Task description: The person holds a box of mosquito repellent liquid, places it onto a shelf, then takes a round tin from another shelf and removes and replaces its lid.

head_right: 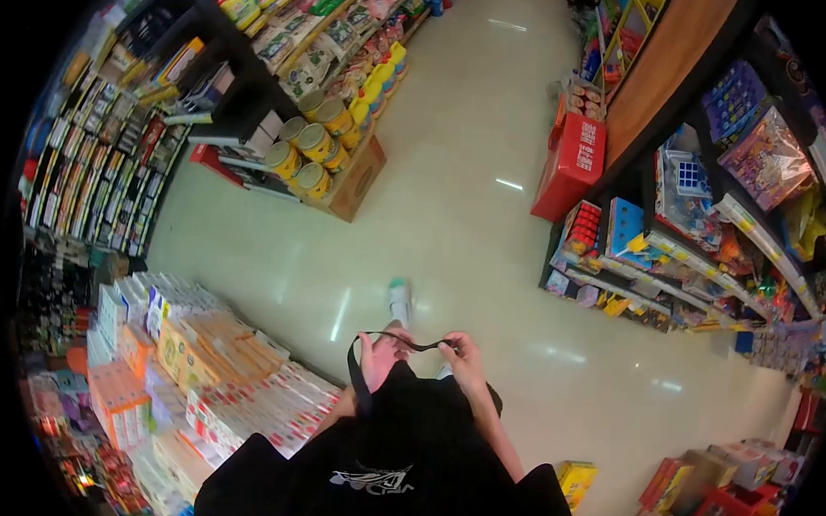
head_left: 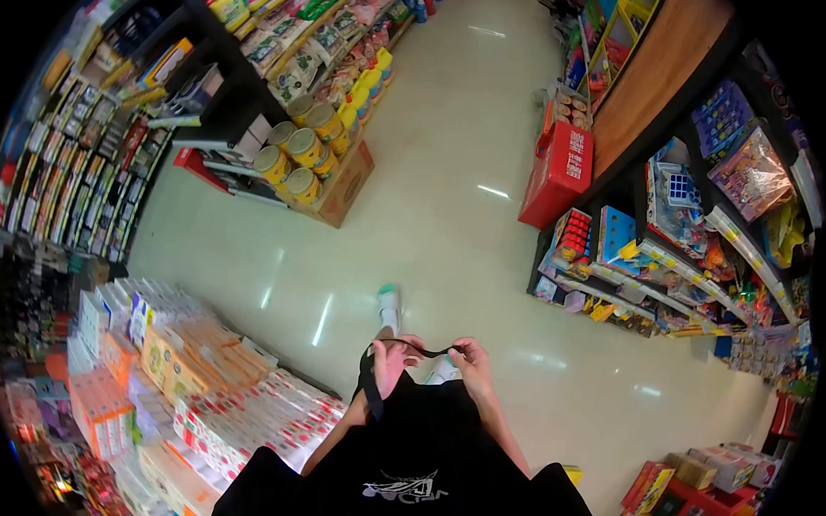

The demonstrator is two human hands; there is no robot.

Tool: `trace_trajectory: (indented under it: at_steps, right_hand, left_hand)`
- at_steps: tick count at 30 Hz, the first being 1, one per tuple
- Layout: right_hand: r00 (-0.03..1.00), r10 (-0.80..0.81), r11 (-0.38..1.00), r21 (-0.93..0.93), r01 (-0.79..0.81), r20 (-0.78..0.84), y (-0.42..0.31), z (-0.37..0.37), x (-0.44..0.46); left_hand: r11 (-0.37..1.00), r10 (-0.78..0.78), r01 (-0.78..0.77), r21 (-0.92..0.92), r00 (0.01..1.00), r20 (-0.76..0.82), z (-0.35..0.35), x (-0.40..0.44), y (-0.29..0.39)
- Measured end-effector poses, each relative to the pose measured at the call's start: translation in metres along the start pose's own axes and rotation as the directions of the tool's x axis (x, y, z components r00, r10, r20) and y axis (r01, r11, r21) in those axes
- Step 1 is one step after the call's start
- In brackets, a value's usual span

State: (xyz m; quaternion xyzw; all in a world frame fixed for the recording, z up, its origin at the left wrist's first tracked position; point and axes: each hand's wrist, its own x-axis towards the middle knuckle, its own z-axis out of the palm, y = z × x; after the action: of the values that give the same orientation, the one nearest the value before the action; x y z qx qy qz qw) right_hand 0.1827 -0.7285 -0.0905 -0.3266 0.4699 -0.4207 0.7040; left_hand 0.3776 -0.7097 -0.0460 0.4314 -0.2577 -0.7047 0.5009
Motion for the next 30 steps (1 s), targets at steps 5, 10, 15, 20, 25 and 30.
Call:
trace_trajectory:
  at_steps: [5, 10, 15, 20, 25, 30]
  right_hand:
    - [0.992, -0.067, 0.998, -0.002, 0.067, -0.104, -0.011, 0.014, 0.052]
    - [0.991, -0.117, 0.986, -0.124, 0.108, -0.070, -0.045, 0.060, 0.125]
    - [0.991, -0.128, 0.966, -0.230, 0.116, -0.039, -0.071, 0.110, 0.200]
    - [0.957, -0.230, 0.911, -0.386, 0.147, -0.177, -0.085, 0.140, 0.253]
    - [0.916, -0.268, 0.922, -0.356, 0.154, -0.298, -0.095, 0.134, 0.269]
    - [0.877, -0.286, 0.915, -0.382, 0.130, -0.387, -0.104, 0.121, 0.297]
  left_hand:
    - [0.990, 0.056, -0.078, 0.120, 0.982, 0.182, -0.008, 0.065, 0.037]
    - [0.979, 0.025, -0.089, 0.184, 0.945, 0.325, -0.032, 0.120, 0.089]
    - [0.951, -0.028, -0.077, 0.299, 0.943, 0.333, -0.068, 0.168, 0.160]
    - [0.897, 0.010, -0.164, 0.409, 0.936, 0.353, -0.109, 0.225, 0.205]
    - [0.756, -0.027, -0.171, 0.632, 0.956, 0.291, -0.118, 0.271, 0.243]
    - [0.616, 0.019, -0.334, 0.714, 0.912, 0.410, -0.129, 0.324, 0.256]
